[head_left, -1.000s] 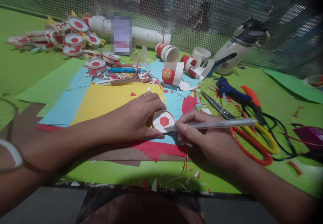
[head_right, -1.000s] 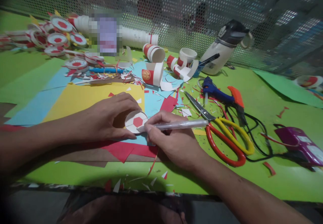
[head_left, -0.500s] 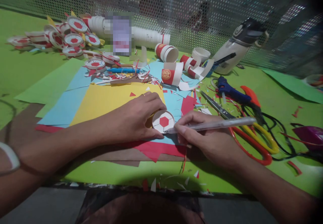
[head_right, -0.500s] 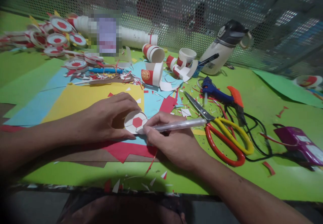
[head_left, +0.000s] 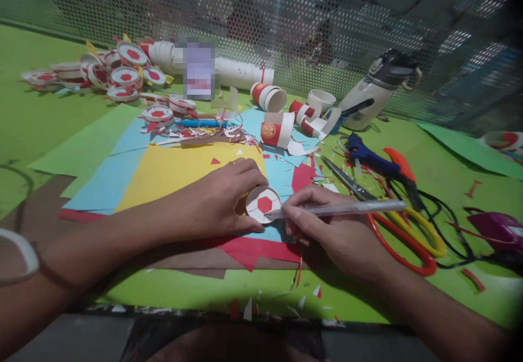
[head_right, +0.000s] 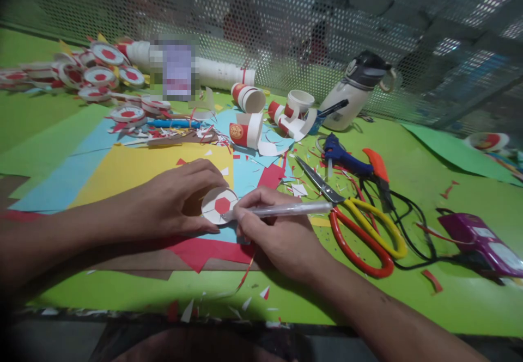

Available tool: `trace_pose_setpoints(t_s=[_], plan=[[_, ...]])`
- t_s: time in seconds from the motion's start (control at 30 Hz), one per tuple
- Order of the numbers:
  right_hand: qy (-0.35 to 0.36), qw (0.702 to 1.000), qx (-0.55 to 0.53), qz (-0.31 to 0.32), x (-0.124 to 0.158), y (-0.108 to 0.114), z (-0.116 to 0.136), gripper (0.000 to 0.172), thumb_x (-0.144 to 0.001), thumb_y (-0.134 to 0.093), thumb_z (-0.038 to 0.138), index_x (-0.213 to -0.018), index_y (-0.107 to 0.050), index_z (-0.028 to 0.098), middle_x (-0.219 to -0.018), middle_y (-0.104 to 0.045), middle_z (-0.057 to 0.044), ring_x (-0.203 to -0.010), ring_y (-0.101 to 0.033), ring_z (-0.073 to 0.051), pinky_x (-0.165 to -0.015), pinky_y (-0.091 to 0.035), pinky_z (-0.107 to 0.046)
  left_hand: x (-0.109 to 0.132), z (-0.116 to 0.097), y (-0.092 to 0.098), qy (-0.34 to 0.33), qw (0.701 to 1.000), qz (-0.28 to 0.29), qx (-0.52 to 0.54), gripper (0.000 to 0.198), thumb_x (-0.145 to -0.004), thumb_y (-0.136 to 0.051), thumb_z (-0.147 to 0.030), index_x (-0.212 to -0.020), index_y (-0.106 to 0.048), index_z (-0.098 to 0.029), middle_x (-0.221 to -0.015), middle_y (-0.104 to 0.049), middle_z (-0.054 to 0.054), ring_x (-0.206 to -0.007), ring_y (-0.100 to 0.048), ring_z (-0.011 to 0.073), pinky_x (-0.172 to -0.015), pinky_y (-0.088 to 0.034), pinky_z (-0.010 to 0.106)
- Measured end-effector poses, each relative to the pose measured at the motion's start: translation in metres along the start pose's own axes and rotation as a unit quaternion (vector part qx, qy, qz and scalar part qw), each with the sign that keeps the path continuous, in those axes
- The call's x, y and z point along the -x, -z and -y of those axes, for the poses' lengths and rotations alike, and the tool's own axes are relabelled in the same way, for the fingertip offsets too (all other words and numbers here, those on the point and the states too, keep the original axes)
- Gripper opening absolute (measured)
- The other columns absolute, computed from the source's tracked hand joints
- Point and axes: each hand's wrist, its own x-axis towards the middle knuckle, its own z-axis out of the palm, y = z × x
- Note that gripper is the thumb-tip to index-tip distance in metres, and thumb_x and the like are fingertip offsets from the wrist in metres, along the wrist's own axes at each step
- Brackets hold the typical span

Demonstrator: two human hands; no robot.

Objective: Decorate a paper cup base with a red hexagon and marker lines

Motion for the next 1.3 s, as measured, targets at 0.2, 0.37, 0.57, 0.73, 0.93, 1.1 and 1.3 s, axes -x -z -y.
trace_pose_setpoints(t_s=[0.2, 0.37, 0.57, 0.73, 0.93, 1.1, 1.3], plan=[[-0.016, 1.000, 0.014, 0.001, -0.0004, -0.0010, 0.0030, 0.012, -0.085, -0.061, 0.025, -0.076, -0.062, 0.018, -0.057, -0.061, 0.003, -0.048, -0.053, -0.007, -0.046, -0.043, -0.018, -0.0009, 0.0000, -0.0006, 0.001, 1.000, -0.002, -0.006, 0.037, -0.076, -0.071, -0.037, -0.101, -0.057, -0.014, -0.100, -0.053, 0.006, -0.092, -0.050, 0.0206, -0.074, -0.041, 0.031], [-0.022, 0.998, 0.056, -0.001, 0.0008, -0.0007, 0.0059, 0.012, -0.083, -0.061, 0.023, -0.072, -0.061, 0.018, -0.056, -0.063, 0.002, -0.047, -0.055, -0.009, -0.046, -0.044, -0.020, -0.0004, 0.0022, -0.0022, -0.007, 1.000, -0.007, 0.000, 0.037, -0.076, -0.070, -0.039, -0.102, -0.057, -0.016, -0.100, -0.053, 0.005, -0.090, -0.050, 0.0191, -0.074, -0.041, 0.030], [-0.018, 0.998, 0.055, 0.001, 0.0009, 0.0000, 0.0049, 0.013, -0.084, -0.062, 0.025, -0.073, -0.062, 0.019, -0.056, -0.063, 0.002, -0.048, -0.056, -0.009, -0.046, -0.044, -0.019, 0.0007, 0.0024, -0.0029, -0.014, 1.000, -0.024, -0.014, 0.039, -0.075, -0.071, -0.038, -0.102, -0.057, -0.015, -0.100, -0.054, 0.005, -0.091, -0.051, 0.0197, -0.074, -0.041, 0.030], [-0.022, 1.000, 0.006, 0.000, 0.0011, -0.0001, 0.0045, 0.012, -0.086, -0.060, 0.024, -0.076, -0.062, 0.018, -0.056, -0.062, 0.004, -0.046, -0.055, -0.006, -0.043, -0.042, -0.016, 0.0006, 0.0029, -0.0039, -0.018, 0.999, -0.023, -0.019, 0.039, -0.076, -0.070, -0.040, -0.105, -0.057, -0.017, -0.101, -0.054, 0.005, -0.094, -0.052, 0.0202, -0.076, -0.042, 0.030], [-0.011, 1.000, -0.001, -0.003, 0.0009, -0.0007, 0.0014, 0.011, -0.087, -0.060, 0.024, -0.078, -0.062, 0.019, -0.057, -0.061, 0.005, -0.047, -0.055, -0.006, -0.045, -0.044, -0.016, 0.0009, 0.0033, -0.0046, -0.019, 0.999, -0.026, -0.021, 0.040, -0.076, -0.070, -0.041, -0.105, -0.057, -0.016, -0.102, -0.054, 0.005, -0.094, -0.051, 0.0204, -0.076, -0.042, 0.030], [-0.026, 0.999, 0.029, -0.001, 0.0007, -0.0018, 0.0051, 0.012, -0.086, -0.060, 0.023, -0.076, -0.062, 0.019, -0.055, -0.062, 0.004, -0.046, -0.055, -0.007, -0.044, -0.043, -0.017, 0.0018, 0.0029, -0.0048, -0.034, 0.999, -0.034, -0.026, 0.039, -0.077, -0.069, -0.040, -0.107, -0.056, -0.017, -0.102, -0.053, 0.005, -0.093, -0.052, 0.0199, -0.075, -0.042, 0.030], [-0.018, 0.996, 0.089, -0.006, 0.0011, -0.0008, 0.0079, 0.010, -0.082, -0.062, 0.023, -0.073, -0.064, 0.019, -0.056, -0.065, 0.002, -0.048, -0.057, -0.010, -0.047, -0.044, -0.021, 0.0034, 0.0013, -0.0045, -0.038, 0.998, -0.039, -0.030, 0.037, -0.079, -0.067, -0.038, -0.107, -0.055, -0.017, -0.102, -0.053, 0.006, -0.091, -0.052, 0.0197, -0.074, -0.042, 0.029]])
